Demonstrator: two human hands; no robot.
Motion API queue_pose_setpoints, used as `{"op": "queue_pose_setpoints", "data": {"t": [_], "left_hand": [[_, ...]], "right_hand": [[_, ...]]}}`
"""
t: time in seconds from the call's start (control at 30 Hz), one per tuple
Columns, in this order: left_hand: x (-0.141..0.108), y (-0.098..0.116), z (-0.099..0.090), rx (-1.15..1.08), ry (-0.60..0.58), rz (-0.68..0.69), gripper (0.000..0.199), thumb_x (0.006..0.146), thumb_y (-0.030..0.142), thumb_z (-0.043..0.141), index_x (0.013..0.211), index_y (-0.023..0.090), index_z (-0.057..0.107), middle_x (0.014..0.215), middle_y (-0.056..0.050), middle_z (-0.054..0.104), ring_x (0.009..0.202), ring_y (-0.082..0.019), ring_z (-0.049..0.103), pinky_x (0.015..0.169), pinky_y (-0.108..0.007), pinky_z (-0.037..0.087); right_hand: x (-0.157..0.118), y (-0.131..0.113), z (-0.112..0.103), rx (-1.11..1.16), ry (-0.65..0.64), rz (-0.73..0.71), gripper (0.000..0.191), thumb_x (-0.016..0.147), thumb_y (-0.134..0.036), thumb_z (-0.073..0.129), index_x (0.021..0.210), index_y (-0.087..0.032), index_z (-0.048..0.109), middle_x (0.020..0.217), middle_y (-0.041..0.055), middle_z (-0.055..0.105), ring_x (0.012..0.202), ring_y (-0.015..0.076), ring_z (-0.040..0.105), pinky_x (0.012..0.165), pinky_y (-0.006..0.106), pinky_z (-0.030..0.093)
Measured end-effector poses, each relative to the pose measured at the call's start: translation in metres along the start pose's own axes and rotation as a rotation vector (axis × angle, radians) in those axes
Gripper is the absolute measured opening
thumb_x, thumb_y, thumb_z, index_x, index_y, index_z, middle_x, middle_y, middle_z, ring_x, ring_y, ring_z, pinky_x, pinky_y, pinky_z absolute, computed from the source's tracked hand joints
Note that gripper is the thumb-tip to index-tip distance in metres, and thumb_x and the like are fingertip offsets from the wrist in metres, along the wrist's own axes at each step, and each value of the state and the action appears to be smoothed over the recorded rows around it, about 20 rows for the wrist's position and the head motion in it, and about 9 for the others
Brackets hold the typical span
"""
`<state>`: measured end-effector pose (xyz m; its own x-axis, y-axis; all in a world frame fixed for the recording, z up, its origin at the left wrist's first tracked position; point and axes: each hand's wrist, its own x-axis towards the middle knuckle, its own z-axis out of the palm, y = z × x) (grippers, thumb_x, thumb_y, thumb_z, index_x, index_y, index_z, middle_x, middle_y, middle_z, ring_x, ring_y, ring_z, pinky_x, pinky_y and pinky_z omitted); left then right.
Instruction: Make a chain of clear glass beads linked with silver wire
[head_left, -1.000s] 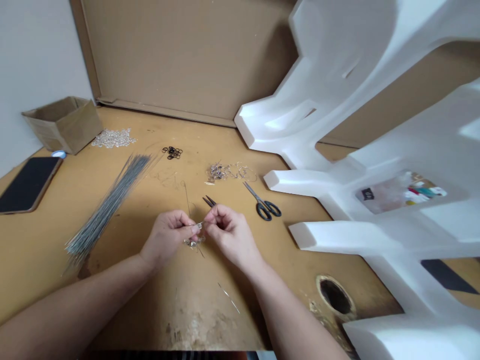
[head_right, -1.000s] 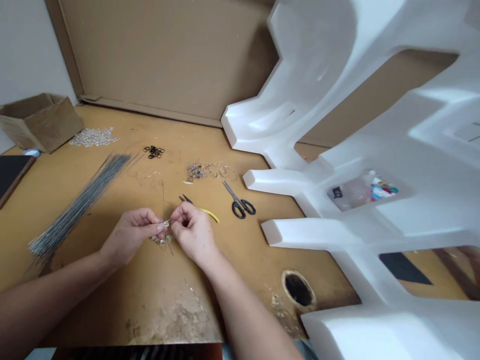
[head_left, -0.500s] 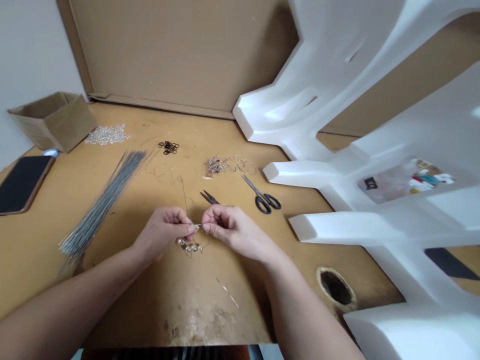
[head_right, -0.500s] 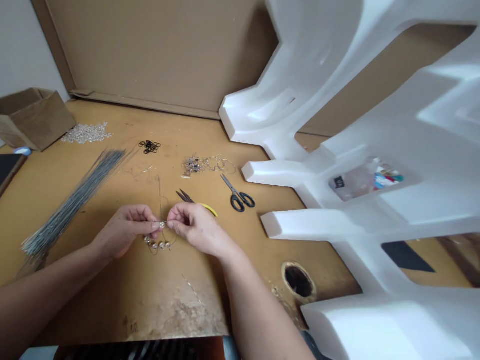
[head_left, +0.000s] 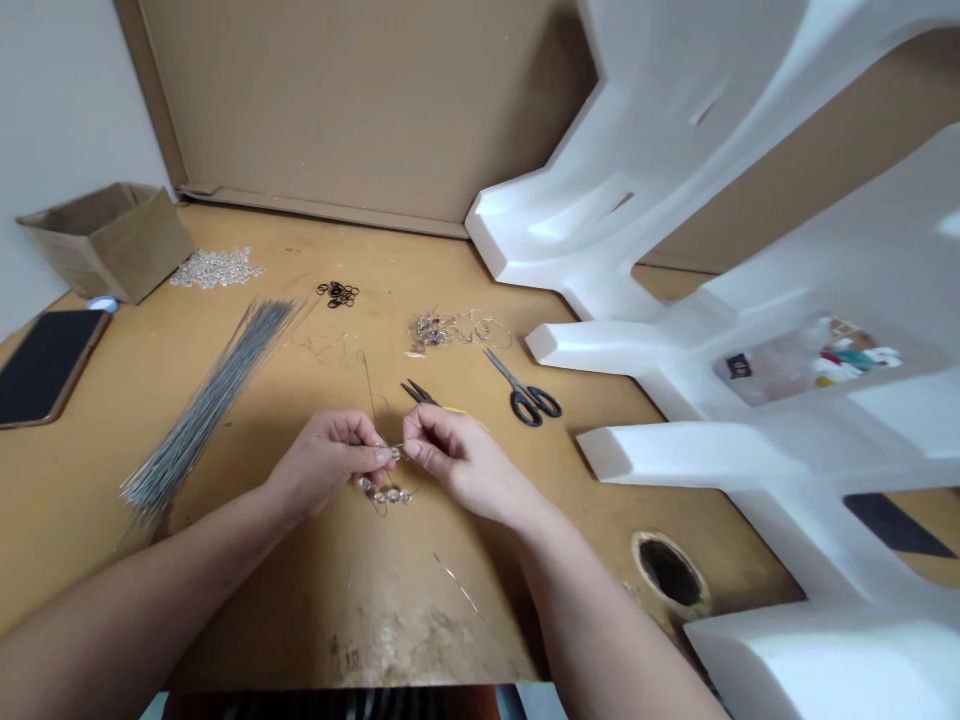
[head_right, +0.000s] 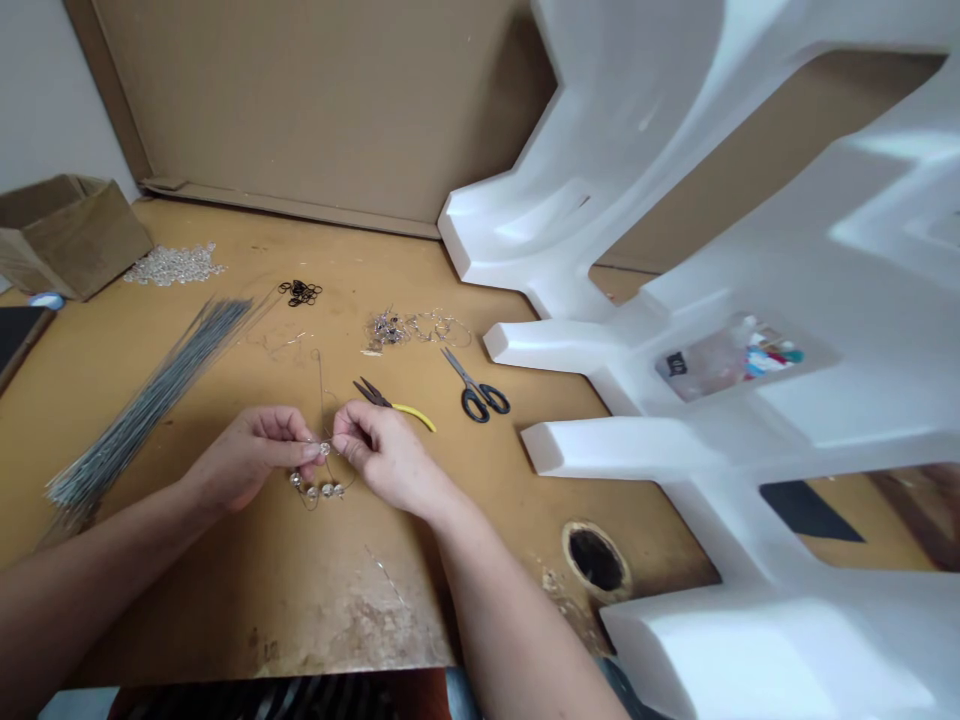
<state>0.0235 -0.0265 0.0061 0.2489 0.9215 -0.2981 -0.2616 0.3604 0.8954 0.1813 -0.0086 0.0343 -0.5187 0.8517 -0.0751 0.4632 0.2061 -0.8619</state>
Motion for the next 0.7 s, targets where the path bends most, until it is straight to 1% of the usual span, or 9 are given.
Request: {"op": "queue_pose_setpoints", "data": {"t": [0.13, 0.2, 0.27, 0.33, 0.43, 0.5, 0.6, 0.7], "left_hand": [[0.001, 0.002, -0.0018, -0.05, -0.062, -0.082, 0.017, 0.047, 0.018, 0.068, 0.05, 0.012, 0.052, 0.047, -0.001, 0.061, 0.039, -0.009, 0.052, 0.043, -0.021, 0.039], [0.0017, 0.0029, -0.0024, -0.066, -0.093, -0.131, 0.019, 0.045, 0.018, 0.069, 0.049, 0.012, 0.052, 0.047, -0.001, 0.061, 0.038, -0.009, 0.052, 0.041, -0.02, 0.038], [0.0018, 0.0032, -0.0022, -0.062, -0.099, -0.14, 0.019, 0.044, 0.018, 0.069, 0.049, 0.012, 0.051, 0.047, -0.001, 0.061, 0.037, -0.009, 0.051, 0.04, -0.02, 0.037], [0.0014, 0.0028, -0.0014, -0.049, -0.079, -0.11, 0.019, 0.045, 0.017, 0.069, 0.049, 0.012, 0.051, 0.046, -0.001, 0.061, 0.037, -0.008, 0.051, 0.041, -0.02, 0.037], [0.0003, 0.0014, 0.0001, -0.024, -0.032, -0.04, 0.017, 0.045, 0.017, 0.068, 0.049, 0.012, 0.052, 0.045, -0.001, 0.06, 0.038, -0.008, 0.051, 0.042, -0.02, 0.037], [-0.0003, 0.0008, 0.0007, -0.014, -0.014, -0.019, 0.016, 0.046, 0.016, 0.068, 0.048, 0.012, 0.052, 0.044, -0.001, 0.059, 0.038, -0.008, 0.051, 0.041, -0.019, 0.037], [-0.0002, 0.0008, 0.0002, -0.025, -0.025, -0.052, 0.017, 0.045, 0.017, 0.068, 0.048, 0.012, 0.051, 0.044, -0.001, 0.06, 0.038, -0.009, 0.052, 0.041, -0.02, 0.038], [0.0009, 0.0015, -0.0016, -0.05, -0.067, -0.11, 0.019, 0.045, 0.017, 0.069, 0.048, 0.012, 0.051, 0.046, -0.001, 0.06, 0.037, -0.008, 0.051, 0.041, -0.02, 0.037]], "right_hand": [[0.0012, 0.0007, -0.0033, 0.128, -0.093, 0.016, 0.013, 0.073, -0.021, 0.046, 0.061, -0.017, 0.042, 0.053, -0.0066, 0.032, 0.05, 0.0069, 0.027, 0.047, 0.021, 0.023], [0.0017, 0.0005, -0.005, 0.157, -0.129, 0.03, 0.013, 0.073, -0.022, 0.047, 0.061, -0.017, 0.043, 0.052, -0.007, 0.032, 0.049, 0.0066, 0.026, 0.047, 0.021, 0.022], [0.0013, -0.0004, -0.0057, 0.154, -0.141, 0.042, 0.014, 0.073, -0.023, 0.048, 0.061, -0.016, 0.043, 0.052, -0.0072, 0.032, 0.048, 0.0065, 0.026, 0.046, 0.021, 0.023], [0.0001, -0.0017, -0.0052, 0.125, -0.121, 0.05, 0.013, 0.073, -0.022, 0.047, 0.061, -0.016, 0.043, 0.053, -0.0067, 0.033, 0.049, 0.0066, 0.027, 0.047, 0.02, 0.024], [-0.0022, -0.0038, -0.003, 0.044, -0.055, 0.053, 0.01, 0.072, -0.019, 0.047, 0.063, -0.016, 0.044, 0.056, -0.0052, 0.038, 0.05, 0.007, 0.031, 0.048, 0.02, 0.026], [-0.0034, -0.0049, -0.0016, -0.026, -0.015, 0.036, 0.009, 0.072, -0.017, 0.047, 0.064, -0.016, 0.044, 0.056, -0.0049, 0.04, 0.051, 0.0072, 0.032, 0.049, 0.02, 0.027], [-0.0038, -0.0059, -0.0007, -0.117, 0.005, -0.018, 0.011, 0.072, -0.013, 0.046, 0.062, -0.016, 0.043, 0.055, -0.0051, 0.039, 0.051, 0.0073, 0.032, 0.05, 0.02, 0.028], [-0.0034, -0.0056, -0.0007, -0.168, 0.001, -0.086, 0.012, 0.073, -0.01, 0.044, 0.062, -0.017, 0.042, 0.055, -0.005, 0.038, 0.052, 0.0074, 0.032, 0.05, 0.02, 0.027]]}}
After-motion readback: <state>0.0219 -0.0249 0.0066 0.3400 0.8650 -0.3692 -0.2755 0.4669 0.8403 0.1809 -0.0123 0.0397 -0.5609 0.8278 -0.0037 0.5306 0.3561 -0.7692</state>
